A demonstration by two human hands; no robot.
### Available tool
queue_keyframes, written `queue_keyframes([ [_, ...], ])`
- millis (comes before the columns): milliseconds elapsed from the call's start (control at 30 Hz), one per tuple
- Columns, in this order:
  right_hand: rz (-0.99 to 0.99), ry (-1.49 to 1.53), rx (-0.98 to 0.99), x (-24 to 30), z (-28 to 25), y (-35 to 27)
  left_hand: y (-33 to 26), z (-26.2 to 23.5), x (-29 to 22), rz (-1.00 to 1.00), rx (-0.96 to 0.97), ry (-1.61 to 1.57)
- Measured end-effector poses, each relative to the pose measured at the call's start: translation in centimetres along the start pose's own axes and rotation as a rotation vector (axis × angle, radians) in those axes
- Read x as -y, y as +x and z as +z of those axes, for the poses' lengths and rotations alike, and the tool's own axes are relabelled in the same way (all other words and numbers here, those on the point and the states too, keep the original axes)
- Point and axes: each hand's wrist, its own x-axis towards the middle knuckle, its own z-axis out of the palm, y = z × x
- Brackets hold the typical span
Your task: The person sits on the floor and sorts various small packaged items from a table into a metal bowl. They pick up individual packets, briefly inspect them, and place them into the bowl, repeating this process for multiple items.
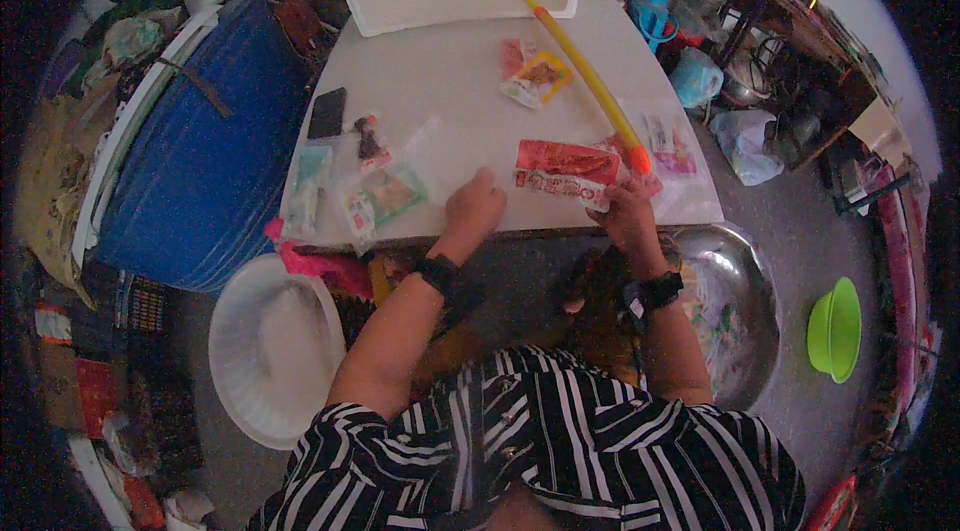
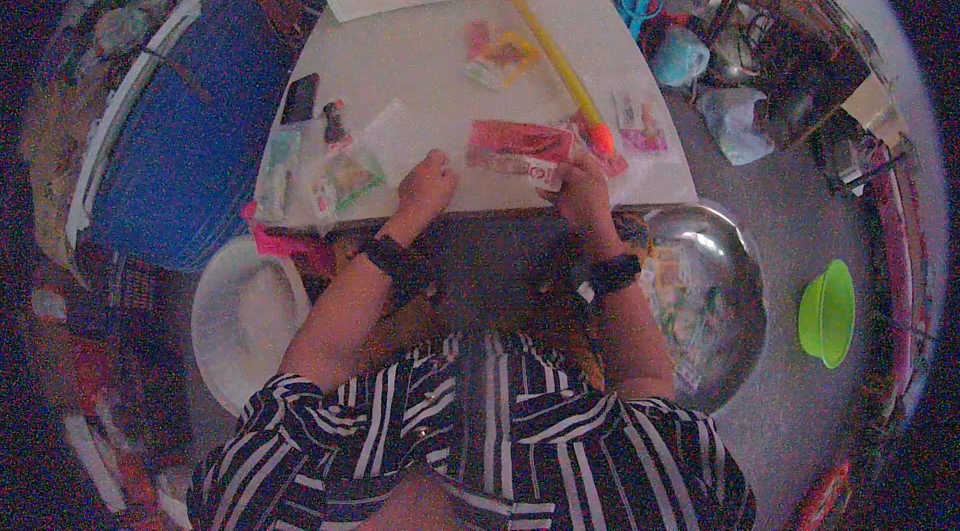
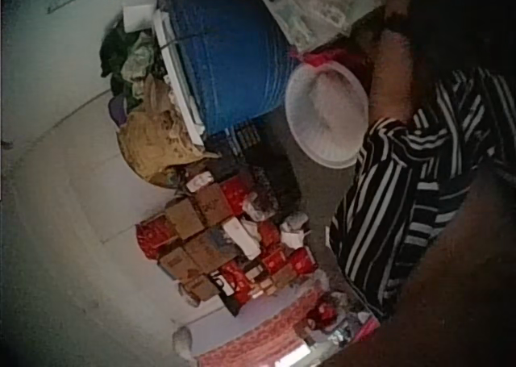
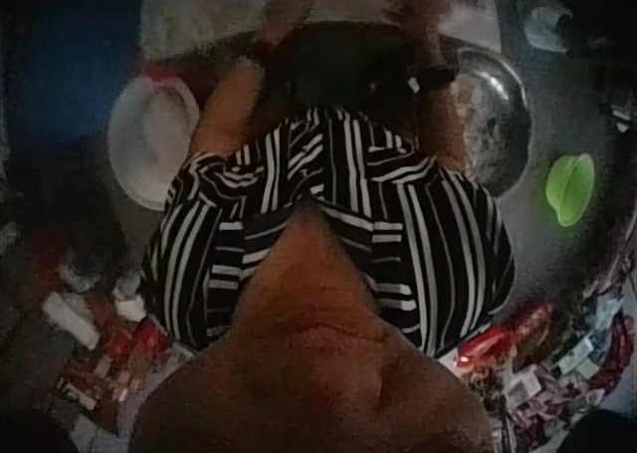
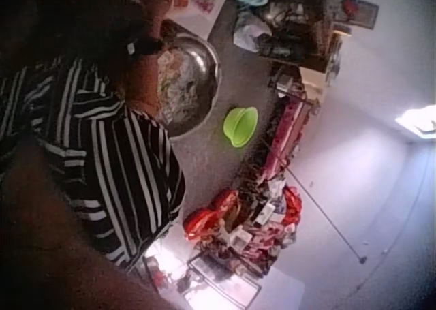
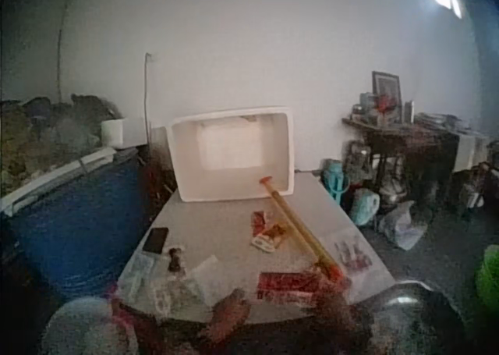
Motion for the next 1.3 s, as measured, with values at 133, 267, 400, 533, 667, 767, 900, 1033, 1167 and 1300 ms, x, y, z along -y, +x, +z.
queue_keyframes([
  [133,-0.021,0.040,0.011,-1.2,-0.8,-0.4,-0.2,0.1,-0.8,-0.013,-0.004,-0.042],
  [267,0.016,0.025,-0.034,-0.8,-0.2,-1.0,-0.3,0.3,-0.5,-0.025,-0.035,-0.067],
  [400,0.037,-0.006,-0.044,-1.1,-0.6,-0.9,-0.5,0.7,-0.3,-0.002,-0.031,-0.067],
  [533,0.006,-0.098,-0.002,-1.6,-1.3,-0.4,-0.6,1.1,-0.5,0.013,-0.078,-0.086],
  [667,-0.328,-0.676,0.141,-2.6,-3.3,0.9,-0.6,1.0,-0.4,0.018,-0.117,-0.124],
  [767,0.068,-0.128,0.024,-1.1,-1.5,-0.3,-0.5,1.0,-0.2,-0.020,-0.104,-0.133],
  [900,0.115,-0.132,-0.006,-0.3,-0.9,-0.7,-0.4,1.1,0.0,-0.046,-0.126,-0.157],
  [1033,0.115,-0.134,-0.002,-0.3,-1.0,-0.6,-0.3,1.2,0.5,-0.052,-0.125,-0.175],
  [1167,0.107,-0.146,0.015,-0.7,-1.7,-0.3,-0.5,0.9,0.2,-0.058,-0.131,-0.184],
  [1300,0.114,-0.142,0.043,-1.1,-2.1,-0.1,-0.6,0.2,-0.5,-0.115,-0.017,-0.089],
])
